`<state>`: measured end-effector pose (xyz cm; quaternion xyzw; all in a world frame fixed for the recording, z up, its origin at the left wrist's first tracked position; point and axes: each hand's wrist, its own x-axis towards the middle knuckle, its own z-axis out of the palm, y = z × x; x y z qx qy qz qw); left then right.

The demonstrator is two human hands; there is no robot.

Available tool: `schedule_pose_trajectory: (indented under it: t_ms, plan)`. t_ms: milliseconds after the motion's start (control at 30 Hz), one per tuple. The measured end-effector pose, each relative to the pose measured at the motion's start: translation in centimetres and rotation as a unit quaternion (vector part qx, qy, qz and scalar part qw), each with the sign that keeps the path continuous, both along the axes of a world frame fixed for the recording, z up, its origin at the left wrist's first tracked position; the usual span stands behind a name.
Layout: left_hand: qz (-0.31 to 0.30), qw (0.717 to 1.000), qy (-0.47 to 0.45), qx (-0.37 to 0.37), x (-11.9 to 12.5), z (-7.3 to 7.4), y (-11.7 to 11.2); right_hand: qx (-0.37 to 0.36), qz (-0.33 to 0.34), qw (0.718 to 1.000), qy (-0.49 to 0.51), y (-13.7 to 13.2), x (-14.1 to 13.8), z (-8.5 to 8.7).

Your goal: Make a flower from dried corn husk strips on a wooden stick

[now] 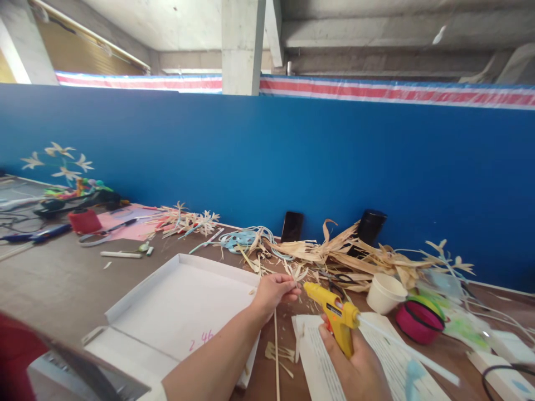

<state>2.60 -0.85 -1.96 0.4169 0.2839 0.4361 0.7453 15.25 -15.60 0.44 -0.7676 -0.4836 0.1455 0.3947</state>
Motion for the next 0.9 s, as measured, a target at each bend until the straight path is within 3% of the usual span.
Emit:
schedule_pose_trajectory:
  t_ms: [900]
  plan:
    - [0.006, 0.999, 0.026, -0.032, 0.1, 0.27, -0.03, 0.011, 0.011, 1.0, 0.01, 0.74, -0.56, -0.3]
